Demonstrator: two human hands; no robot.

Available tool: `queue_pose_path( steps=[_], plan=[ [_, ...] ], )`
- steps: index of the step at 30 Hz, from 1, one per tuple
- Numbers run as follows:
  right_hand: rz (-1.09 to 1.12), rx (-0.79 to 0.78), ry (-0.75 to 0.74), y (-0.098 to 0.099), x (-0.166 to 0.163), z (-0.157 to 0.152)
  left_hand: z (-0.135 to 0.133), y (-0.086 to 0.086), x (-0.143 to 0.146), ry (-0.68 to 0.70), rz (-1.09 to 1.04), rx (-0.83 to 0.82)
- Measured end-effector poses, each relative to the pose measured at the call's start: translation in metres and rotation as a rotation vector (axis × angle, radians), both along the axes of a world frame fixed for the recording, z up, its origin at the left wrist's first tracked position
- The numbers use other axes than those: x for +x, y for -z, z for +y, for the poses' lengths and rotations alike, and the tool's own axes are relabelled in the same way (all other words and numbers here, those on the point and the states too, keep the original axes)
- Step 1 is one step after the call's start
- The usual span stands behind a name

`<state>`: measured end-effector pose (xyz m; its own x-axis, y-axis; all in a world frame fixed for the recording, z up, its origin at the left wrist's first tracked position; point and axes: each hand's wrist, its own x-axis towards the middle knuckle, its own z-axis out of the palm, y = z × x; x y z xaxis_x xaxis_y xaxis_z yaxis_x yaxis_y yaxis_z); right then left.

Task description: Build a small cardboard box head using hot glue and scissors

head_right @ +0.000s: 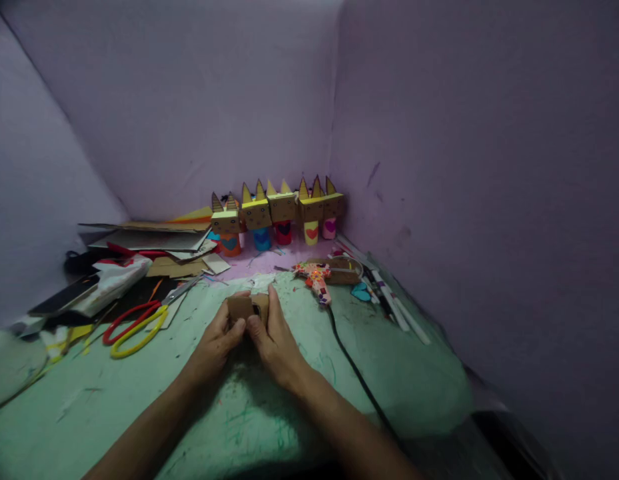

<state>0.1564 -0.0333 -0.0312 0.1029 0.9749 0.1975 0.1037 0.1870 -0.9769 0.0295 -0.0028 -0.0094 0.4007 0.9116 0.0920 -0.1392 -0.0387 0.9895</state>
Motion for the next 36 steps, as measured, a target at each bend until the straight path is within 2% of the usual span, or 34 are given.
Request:
queue_pose_path(
  steps=[5, 13, 18, 22, 29, 31, 36],
  plan=[
    [-0.061, 0.038, -0.012, 0.001, -0.004, 0.001, -0.005, 0.001, 0.002, 0.012, 0.098, 0.051],
    [-0.104, 0.087, 0.026, 0.008, -0.002, 0.0, -0.015, 0.004, 0.0, 0.084, 0.02, 0.013],
    [-0.132, 0.111, 0.027, 0.013, 0.002, 0.003, -0.018, 0.01, 0.001, 0.036, 0.104, 0.063],
    [-0.194, 0.119, 0.047, 0.018, 0.001, 0.005, -0.019, 0.012, 0.003, 0.025, 0.11, 0.042],
    [-0.31, 0.206, -0.005, 0.02, 0.01, 0.004, -0.008, -0.002, -0.004, 0.01, 0.155, 0.076],
    [-0.387, 0.236, -0.044, 0.019, 0.013, 0.003, -0.001, -0.005, -0.011, 0.018, 0.2, 0.125],
    [-0.586, 0.37, -0.143, 0.016, 0.014, 0.002, 0.008, -0.002, -0.026, 0.105, 0.309, 0.408]
  ],
)
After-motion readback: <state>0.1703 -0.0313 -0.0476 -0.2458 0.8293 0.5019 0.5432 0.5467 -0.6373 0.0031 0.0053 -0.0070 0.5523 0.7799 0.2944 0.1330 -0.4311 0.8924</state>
